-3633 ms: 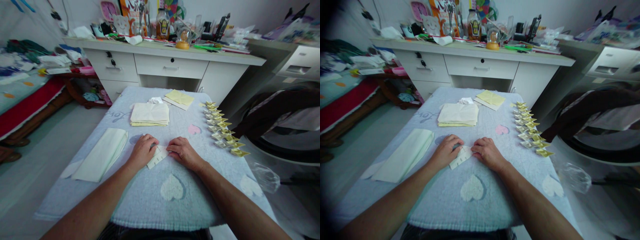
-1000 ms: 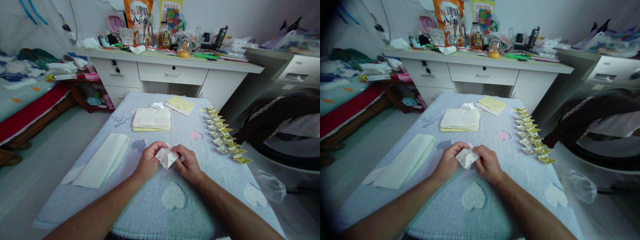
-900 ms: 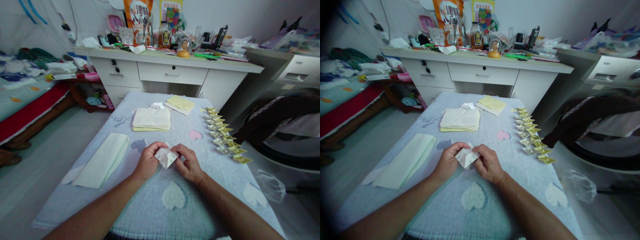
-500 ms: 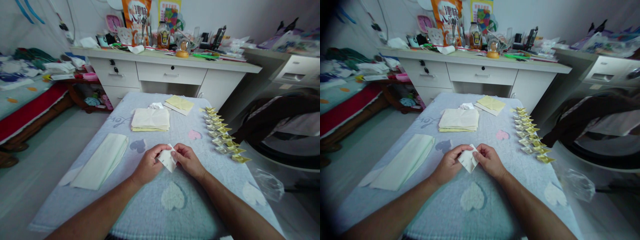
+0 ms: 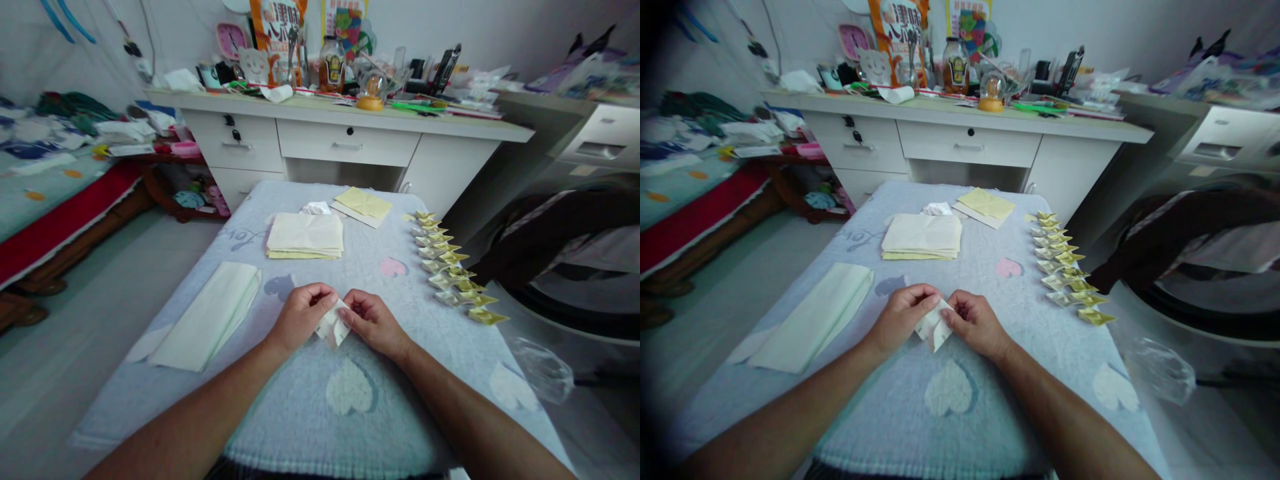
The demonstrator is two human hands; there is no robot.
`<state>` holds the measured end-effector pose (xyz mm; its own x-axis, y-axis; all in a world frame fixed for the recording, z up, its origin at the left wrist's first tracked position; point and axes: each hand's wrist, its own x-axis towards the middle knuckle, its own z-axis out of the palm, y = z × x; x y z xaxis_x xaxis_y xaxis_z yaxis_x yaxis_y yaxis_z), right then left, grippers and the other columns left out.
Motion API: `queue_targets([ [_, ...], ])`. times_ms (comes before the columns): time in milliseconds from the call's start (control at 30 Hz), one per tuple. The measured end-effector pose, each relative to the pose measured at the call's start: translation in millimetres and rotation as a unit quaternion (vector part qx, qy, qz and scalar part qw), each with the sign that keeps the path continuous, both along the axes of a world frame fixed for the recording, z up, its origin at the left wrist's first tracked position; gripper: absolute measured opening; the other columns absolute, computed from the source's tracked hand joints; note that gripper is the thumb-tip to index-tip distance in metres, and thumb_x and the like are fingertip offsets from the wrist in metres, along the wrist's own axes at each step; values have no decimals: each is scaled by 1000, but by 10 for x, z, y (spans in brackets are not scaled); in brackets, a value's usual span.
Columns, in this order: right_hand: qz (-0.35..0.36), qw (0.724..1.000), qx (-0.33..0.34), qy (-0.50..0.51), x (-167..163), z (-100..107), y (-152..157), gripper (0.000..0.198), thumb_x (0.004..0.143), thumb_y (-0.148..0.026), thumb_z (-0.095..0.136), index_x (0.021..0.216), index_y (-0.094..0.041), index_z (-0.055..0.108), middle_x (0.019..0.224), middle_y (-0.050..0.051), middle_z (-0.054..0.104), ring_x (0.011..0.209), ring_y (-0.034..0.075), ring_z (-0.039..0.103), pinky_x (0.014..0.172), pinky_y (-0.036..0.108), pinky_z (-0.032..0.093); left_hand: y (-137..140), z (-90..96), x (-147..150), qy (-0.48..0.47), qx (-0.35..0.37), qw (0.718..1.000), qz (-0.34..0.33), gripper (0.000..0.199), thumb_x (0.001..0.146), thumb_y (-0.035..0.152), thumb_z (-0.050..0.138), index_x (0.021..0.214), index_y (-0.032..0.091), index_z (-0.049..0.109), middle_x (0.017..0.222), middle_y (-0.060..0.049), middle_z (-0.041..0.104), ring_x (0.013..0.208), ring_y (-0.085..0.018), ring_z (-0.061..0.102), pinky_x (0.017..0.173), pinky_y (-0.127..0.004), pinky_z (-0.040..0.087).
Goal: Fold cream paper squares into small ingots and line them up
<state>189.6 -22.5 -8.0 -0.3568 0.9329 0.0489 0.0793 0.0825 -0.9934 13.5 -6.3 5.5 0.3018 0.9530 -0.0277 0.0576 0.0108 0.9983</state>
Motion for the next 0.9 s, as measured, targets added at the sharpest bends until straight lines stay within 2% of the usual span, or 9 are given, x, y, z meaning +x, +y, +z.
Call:
queue_targets([
  [133,18,1000,7,0,1,20,-6,32,86,-46,60,76,-16,53,66,-3,49,60,9,42,55,21,33,2,11,-12,14,19,1000,14,26,80,38,64,72,14,65,60,2,54,55,-9,45,52,-21,35],
  [233,21,1000,2,-19,9,30,-1,34,88,-47,58,74,-16,54,64,-4,47,58,8,40,54,21,31,1,22,-3,-6,6,999,33,25,80,37,64,72,14,64,62,2,55,55,-9,46,52,-21,35],
  [300,11,1000,-6,-22,13,35,5,36,88,-48,57,72,-16,53,61,-4,46,55,8,38,51,21,29,-2,26,11,-42,-15,998,49,23,80,38,64,84,15,65,67,2,58,57,-10,48,53,-21,37],
  [400,-11,1000,-29,6,25,41,19,36,86,-50,58,72,-17,52,58,-5,46,51,8,37,49,21,28,-4,25,22,-87,-39,994,53,32,84,41,61,106,18,60,77,1,60,63,-11,52,57,-21,40],
  [600,-80,996,-26,17,58,33,56,36,84,-50,61,70,-18,52,57,-5,46,50,9,37,49,22,30,15,-14,13,-65,-41,997,19,22,85,38,59,92,17,59,70,1,57,61,-10,50,54,-21,38],
  [767,-50,996,-48,50,42,43,48,35,75,-45,72,86,-18,53,69,-4,53,56,9,44,51,20,35,8,-13,24,-65,-14,998,16,21,83,32,61,96,17,55,72,2,60,61,-9,52,56,-20,40],
  [900,-26,994,-93,53,35,35,43,38,72,-42,75,91,-19,52,64,-7,52,48,7,42,45,19,34,-13,-3,28,-56,6,998,19,25,83,28,60,104,18,51,71,4,59,59,-9,51,55,-19,40],
])
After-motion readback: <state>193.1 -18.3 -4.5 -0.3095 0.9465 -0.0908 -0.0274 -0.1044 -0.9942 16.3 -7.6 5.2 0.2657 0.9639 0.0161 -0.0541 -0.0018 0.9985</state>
